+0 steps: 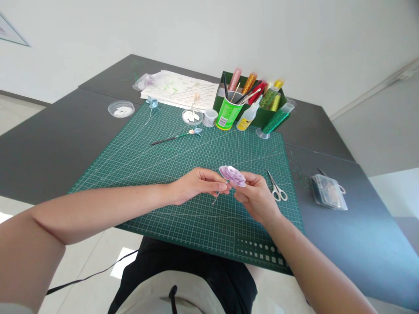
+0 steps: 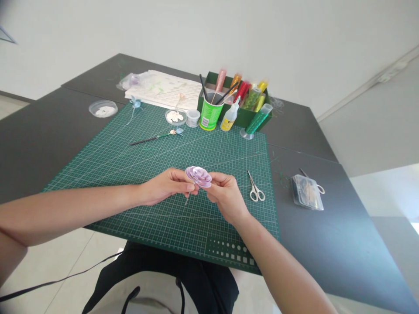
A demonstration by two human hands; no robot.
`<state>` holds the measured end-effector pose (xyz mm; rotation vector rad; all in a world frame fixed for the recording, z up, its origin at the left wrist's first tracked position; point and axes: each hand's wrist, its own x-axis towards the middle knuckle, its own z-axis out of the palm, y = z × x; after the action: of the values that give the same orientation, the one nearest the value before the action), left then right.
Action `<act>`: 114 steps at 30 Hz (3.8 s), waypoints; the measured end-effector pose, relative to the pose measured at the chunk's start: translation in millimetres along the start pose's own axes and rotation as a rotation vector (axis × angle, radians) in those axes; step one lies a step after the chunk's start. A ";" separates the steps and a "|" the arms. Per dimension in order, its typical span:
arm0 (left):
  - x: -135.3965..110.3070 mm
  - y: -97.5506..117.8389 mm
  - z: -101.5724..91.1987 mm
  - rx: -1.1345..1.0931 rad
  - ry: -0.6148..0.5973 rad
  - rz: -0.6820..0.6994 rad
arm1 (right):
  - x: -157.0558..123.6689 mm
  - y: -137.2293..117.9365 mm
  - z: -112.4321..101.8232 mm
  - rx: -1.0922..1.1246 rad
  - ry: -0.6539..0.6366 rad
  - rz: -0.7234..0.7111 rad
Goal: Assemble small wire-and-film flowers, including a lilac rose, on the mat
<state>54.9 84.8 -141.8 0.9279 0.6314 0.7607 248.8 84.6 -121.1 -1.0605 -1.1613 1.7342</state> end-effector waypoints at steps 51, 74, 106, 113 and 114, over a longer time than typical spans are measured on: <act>-0.9 1.4 2.6 -0.032 0.116 -0.001 | -3.3 6.8 -0.2 -0.123 0.131 -0.046; 2.3 5.7 -7.9 0.628 0.357 0.309 | -12.1 -20.9 -13.2 -0.715 -0.078 -0.226; -20.5 2.6 5.0 1.250 0.112 0.604 | 9.2 -3.7 -21.3 -0.714 0.042 -0.230; -8.4 9.7 -6.0 1.090 0.332 0.518 | 6.5 -3.7 -25.8 -0.823 -0.104 -0.136; -6.5 11.0 -8.3 1.109 0.352 0.523 | 5.7 -4.3 -26.0 -0.835 -0.150 -0.122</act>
<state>41.6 87.7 -135.0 2.0521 1.1865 1.0571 271.6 98.7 -124.3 -1.2929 -2.0901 1.2433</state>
